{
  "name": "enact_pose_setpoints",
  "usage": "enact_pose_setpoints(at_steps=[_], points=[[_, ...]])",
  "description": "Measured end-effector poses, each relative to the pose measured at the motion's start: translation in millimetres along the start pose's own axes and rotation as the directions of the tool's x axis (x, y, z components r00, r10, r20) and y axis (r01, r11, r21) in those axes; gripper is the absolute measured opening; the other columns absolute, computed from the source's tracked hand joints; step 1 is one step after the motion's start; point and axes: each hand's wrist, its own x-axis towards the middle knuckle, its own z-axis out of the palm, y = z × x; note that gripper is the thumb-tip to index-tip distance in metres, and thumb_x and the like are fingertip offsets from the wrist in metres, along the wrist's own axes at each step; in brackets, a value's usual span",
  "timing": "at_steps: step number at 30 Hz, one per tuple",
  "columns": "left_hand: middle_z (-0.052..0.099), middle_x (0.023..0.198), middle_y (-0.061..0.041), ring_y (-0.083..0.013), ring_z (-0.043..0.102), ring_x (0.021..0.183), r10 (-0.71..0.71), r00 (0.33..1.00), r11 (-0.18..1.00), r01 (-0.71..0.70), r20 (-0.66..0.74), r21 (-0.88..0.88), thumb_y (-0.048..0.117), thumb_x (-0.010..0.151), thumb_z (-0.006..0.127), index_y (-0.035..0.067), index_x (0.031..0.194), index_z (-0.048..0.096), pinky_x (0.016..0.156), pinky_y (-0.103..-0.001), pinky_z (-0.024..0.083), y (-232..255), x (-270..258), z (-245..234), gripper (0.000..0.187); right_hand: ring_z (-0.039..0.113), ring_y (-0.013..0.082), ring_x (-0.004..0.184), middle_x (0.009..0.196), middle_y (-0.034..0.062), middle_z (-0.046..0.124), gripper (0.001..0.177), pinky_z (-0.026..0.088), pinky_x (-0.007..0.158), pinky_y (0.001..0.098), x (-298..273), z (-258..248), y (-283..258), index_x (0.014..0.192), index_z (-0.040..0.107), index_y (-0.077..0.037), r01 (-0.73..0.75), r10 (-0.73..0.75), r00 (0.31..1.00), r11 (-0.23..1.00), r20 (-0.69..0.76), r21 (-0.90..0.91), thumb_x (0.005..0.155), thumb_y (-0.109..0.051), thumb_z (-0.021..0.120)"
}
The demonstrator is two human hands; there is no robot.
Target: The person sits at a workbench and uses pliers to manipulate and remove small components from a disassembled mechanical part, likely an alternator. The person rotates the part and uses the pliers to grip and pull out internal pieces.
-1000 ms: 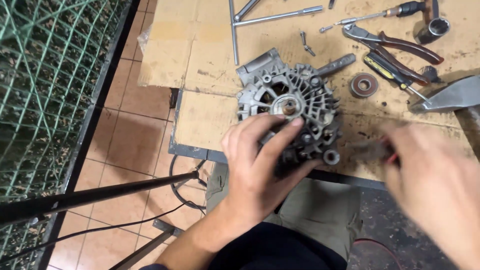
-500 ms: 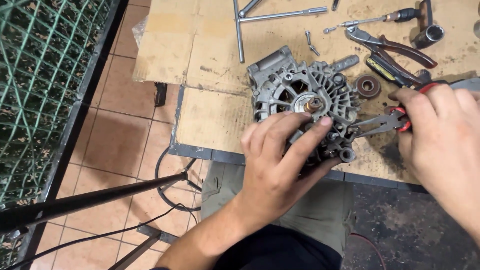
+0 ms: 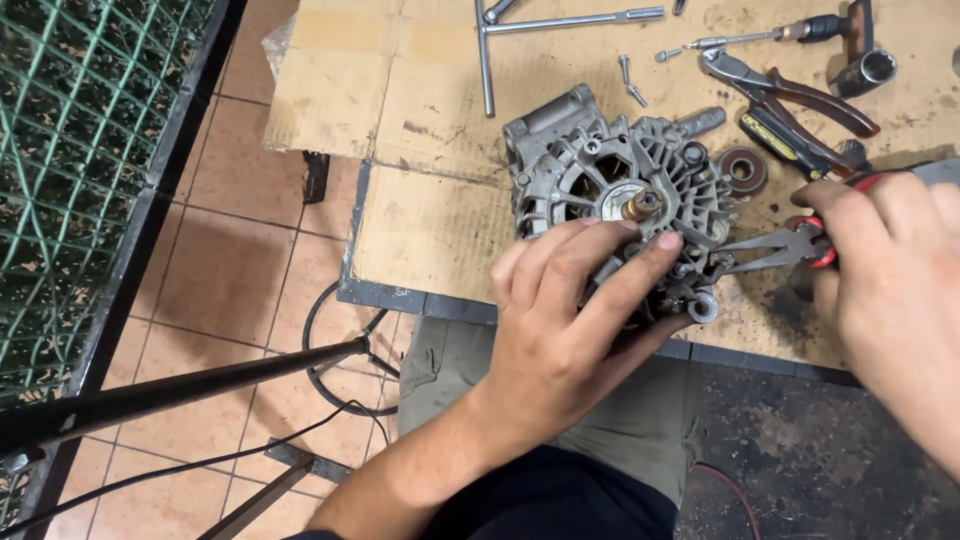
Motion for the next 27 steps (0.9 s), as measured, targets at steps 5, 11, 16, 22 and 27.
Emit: enact_pose_setpoints(at_steps=[5, 11, 16, 22, 27], points=[[0.075, 0.144, -0.010, -0.0302, 0.074, 0.136, -0.005, 1.000, 1.000, 0.005, -0.004, -0.004, 0.042, 0.113, 0.091, 0.019, 0.153, 0.071, 0.115, -0.045, 0.042, 0.4, -0.4, 0.5, 0.050, 0.068, 0.0248, 0.112, 0.126, 0.0024, 0.068, 0.057, 0.058, 0.105, 0.0332, 1.9, 2.2, 2.0, 0.161, 0.073, -0.022, 0.055, -0.054, 0.998, 0.995, 0.018, -0.082, 0.105, -0.029, 0.072], [0.074, 0.145, -0.009, -0.0300, 0.073, 0.137, -0.008, 1.000, 1.000, 0.008, 0.000, 0.015, 0.044, 0.113, 0.090, 0.020, 0.154, 0.071, 0.116, -0.045, 0.042, 0.1, -1.0, 1.4, 0.051, 0.067, 0.0329, 0.113, 0.123, 0.0124, 0.066, 0.052, 0.057, 0.103, 0.0405, 7.6, 5.5, 7.3, 0.157, 0.080, -0.014, 0.065, -0.063, 0.998, 0.994, -0.029, 0.083, 0.105, -0.023, 0.078], [0.074, 0.145, -0.009, -0.0301, 0.072, 0.138, -0.008, 1.000, 1.000, 0.008, 0.003, 0.016, 0.043, 0.112, 0.091, 0.020, 0.153, 0.071, 0.117, -0.045, 0.042, -0.5, -2.6, 3.5, 0.051, 0.076, 0.0338, 0.127, 0.133, 0.0221, 0.078, 0.039, 0.061, 0.117, 0.0458, 18.9, 18.3, 20.5, 0.128, 0.084, -0.010, 0.149, -0.141, 0.983, 0.987, -0.117, 0.062, 0.097, -0.033, 0.083], [0.074, 0.145, -0.009, -0.0300, 0.072, 0.137, -0.008, 1.000, 1.000, 0.008, 0.004, 0.028, 0.045, 0.112, 0.092, 0.019, 0.153, 0.070, 0.117, -0.044, 0.042, -0.2, -1.7, 1.8, 0.053, 0.076, 0.0404, 0.137, 0.147, 0.0204, 0.078, 0.034, 0.054, 0.142, 0.0639, 31.7, 30.1, 24.5, 0.135, 0.077, 0.000, 0.316, -0.228, 0.929, 0.898, -0.291, 0.307, 0.103, -0.011, 0.083], [0.073, 0.145, -0.008, -0.0294, 0.073, 0.137, -0.006, 1.000, 0.999, 0.005, 0.008, 0.040, 0.046, 0.112, 0.092, 0.020, 0.153, 0.071, 0.116, -0.044, 0.043, 0.1, -1.5, 0.9, 0.053, 0.078, 0.0379, 0.158, 0.160, 0.0144, 0.084, 0.053, 0.050, 0.143, 0.0626, 40.8, 24.1, 27.0, 0.152, 0.083, -0.007, 0.340, -0.288, 0.916, 0.927, -0.281, 0.158, 0.107, -0.035, 0.079]])
